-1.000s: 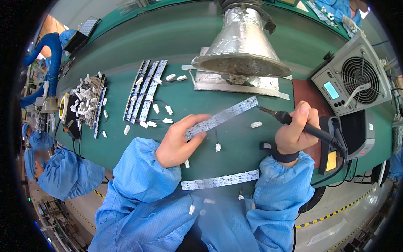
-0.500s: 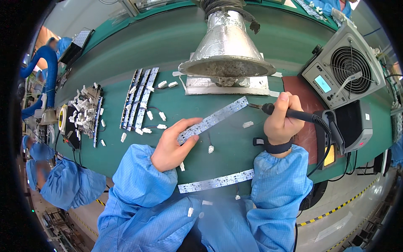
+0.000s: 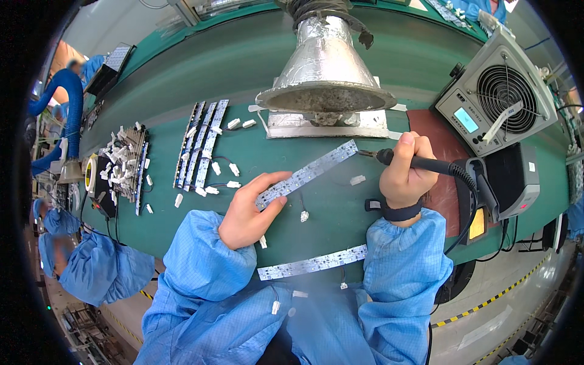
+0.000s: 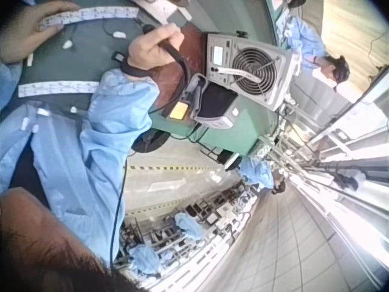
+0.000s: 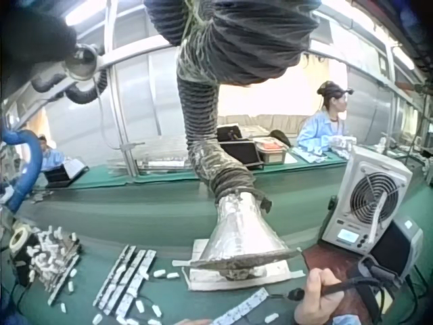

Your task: Soldering electronic components onto small LED or circuit board strips at a workstation.

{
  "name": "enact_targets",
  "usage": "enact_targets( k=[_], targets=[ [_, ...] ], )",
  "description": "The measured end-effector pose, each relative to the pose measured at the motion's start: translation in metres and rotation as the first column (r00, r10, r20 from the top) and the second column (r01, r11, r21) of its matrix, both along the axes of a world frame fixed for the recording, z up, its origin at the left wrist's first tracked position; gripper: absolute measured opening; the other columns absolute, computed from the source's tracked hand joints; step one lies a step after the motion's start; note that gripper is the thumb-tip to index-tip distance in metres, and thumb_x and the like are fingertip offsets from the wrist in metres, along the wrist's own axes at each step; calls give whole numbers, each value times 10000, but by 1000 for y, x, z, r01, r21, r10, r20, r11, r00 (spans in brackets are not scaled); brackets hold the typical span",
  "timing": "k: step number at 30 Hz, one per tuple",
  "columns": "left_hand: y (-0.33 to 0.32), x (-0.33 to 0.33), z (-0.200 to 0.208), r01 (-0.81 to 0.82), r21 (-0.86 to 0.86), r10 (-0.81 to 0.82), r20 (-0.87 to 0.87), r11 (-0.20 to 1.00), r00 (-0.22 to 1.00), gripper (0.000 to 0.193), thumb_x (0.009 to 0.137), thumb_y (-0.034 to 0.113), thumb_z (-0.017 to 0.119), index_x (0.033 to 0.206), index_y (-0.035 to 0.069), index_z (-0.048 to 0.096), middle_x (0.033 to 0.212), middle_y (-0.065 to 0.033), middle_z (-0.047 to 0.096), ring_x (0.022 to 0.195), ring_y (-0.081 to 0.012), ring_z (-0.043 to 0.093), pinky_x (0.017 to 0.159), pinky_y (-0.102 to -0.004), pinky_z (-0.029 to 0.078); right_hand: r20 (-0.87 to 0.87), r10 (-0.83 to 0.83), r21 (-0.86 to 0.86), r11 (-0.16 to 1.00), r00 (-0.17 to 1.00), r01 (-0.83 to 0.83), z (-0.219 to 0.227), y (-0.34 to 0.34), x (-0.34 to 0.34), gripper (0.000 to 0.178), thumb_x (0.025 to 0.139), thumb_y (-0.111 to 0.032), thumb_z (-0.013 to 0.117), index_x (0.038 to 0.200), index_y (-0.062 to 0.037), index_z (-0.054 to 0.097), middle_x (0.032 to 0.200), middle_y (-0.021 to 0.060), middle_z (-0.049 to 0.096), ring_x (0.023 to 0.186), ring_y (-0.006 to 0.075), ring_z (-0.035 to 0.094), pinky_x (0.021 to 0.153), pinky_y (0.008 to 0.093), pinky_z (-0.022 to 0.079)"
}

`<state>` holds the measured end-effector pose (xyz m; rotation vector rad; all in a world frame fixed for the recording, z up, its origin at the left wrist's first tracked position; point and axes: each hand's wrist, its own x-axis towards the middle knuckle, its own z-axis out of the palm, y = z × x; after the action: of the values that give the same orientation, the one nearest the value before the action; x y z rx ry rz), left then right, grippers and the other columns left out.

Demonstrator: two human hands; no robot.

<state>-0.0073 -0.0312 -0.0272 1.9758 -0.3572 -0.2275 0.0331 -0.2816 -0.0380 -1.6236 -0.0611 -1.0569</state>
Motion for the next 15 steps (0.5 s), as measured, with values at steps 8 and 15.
enact_targets(
  k=[8,15],
  targets=[
    [3,1,-1,-2,-26,3,17,1000,1000,362,852,-9,595,1213,-24,579,1058,-147,631,981,-231,618,872,-314,473,7,-46,6,999,999,46,1,1,2,337,952,-110,531,633,-24,461,587,-17,437,563,45,349,513,230,265],
    [7,-7,13,15,143,-46,215,990,976,357,860,8,607,1214,-16,578,1018,-183,621,929,-319,621,815,-351,489,31,-226,54,973,974,224,0,-24,4,321,953,-93,518,642,-39,458,600,-23,443,554,50,382,507,218,294]
  ],
)
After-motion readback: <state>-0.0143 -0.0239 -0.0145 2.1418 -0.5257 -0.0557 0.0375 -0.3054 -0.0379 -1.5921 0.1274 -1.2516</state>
